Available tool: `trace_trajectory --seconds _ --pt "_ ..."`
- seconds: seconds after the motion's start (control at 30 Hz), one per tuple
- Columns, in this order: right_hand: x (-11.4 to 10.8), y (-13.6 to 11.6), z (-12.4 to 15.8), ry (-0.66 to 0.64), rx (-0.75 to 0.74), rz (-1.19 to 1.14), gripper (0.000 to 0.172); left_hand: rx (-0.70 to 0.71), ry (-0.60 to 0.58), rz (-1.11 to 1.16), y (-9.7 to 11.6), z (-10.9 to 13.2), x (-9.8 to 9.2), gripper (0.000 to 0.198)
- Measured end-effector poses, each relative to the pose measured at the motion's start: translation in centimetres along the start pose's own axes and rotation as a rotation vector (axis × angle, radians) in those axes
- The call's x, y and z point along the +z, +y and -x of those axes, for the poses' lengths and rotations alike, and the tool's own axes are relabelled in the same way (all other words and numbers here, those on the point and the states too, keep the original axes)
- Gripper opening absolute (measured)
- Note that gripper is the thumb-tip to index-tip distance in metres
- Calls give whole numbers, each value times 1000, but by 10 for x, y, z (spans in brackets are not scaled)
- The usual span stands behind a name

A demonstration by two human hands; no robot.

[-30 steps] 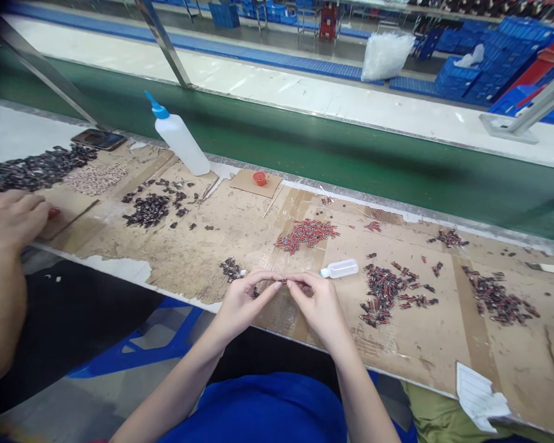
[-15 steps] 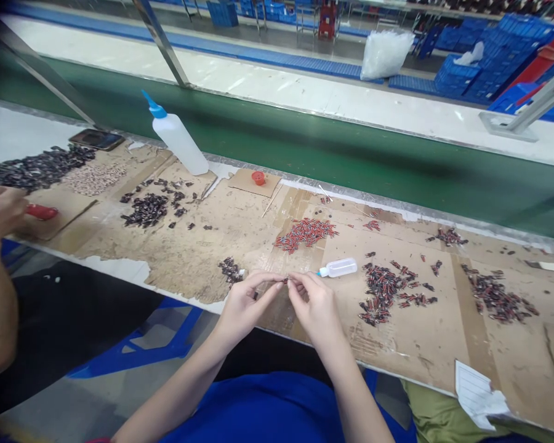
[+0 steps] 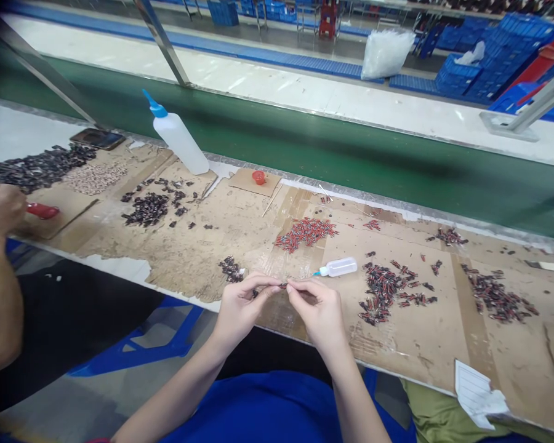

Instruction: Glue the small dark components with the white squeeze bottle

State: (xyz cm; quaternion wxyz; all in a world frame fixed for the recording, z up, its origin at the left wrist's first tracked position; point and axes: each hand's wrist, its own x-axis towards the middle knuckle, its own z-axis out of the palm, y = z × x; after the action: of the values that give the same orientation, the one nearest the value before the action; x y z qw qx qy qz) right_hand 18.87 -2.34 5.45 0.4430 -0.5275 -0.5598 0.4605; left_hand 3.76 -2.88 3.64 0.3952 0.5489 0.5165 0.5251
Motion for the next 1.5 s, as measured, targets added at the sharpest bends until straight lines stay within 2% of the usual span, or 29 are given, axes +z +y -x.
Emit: trace_trajectory --seconds 0.27,0.43,0.53,0.57,0.63,0.7,0.77,0.83,0.9,0.97,1.07,1.13,1.2,1.3,1.43,1.5 --pt "-2 3 2 22 -106 61 11 -19 3 -3 -4 1 4 8" --pt "-6 4 3 57 -103 59 12 40 -122 -20 1 0 8 10" --pt "-16 7 7 72 -87 59 13 47 -223 -56 1 -3 10 14" --pt "-23 10 9 101 -72 67 14 45 -250 -82 -1 -5 8 19" --pt "-43 18 12 243 -33 108 20 62 -259 -172 -9 -12 -3 30" --pt "-67 28 13 481 10 198 28 106 -152 -326 -21 -21 -22 23" --pt "-88 36 14 650 36 358 37 125 -61 -494 -33 -28 -44 15" --pt "-99 37 12 744 51 547 46 152 -103 -605 -41 -32 -61 12" --pt "-97 31 7 725 134 669 56 181 -223 -685 -42 -31 -71 9" --pt "-85 23 -3 599 254 723 65 200 -337 -751 -39 -26 -72 7" --pt "-65 13 -23 394 342 815 74 211 -413 -825 -32 -16 -68 10" --pt "-55 11 -36 337 340 876 69 219 -434 -844 -31 -12 -64 12" --pt "-50 13 -46 323 336 893 56 222 -449 -835 -35 -13 -62 12" --pt "-49 19 -51 352 376 748 40 193 -430 -796 -43 -20 -57 13" --pt "-51 25 -45 407 385 104 57 168 -355 -764 -47 -30 -53 18" --pt "-50 26 -39 389 360 -204 54 199 -324 -767 -44 -31 -53 17"
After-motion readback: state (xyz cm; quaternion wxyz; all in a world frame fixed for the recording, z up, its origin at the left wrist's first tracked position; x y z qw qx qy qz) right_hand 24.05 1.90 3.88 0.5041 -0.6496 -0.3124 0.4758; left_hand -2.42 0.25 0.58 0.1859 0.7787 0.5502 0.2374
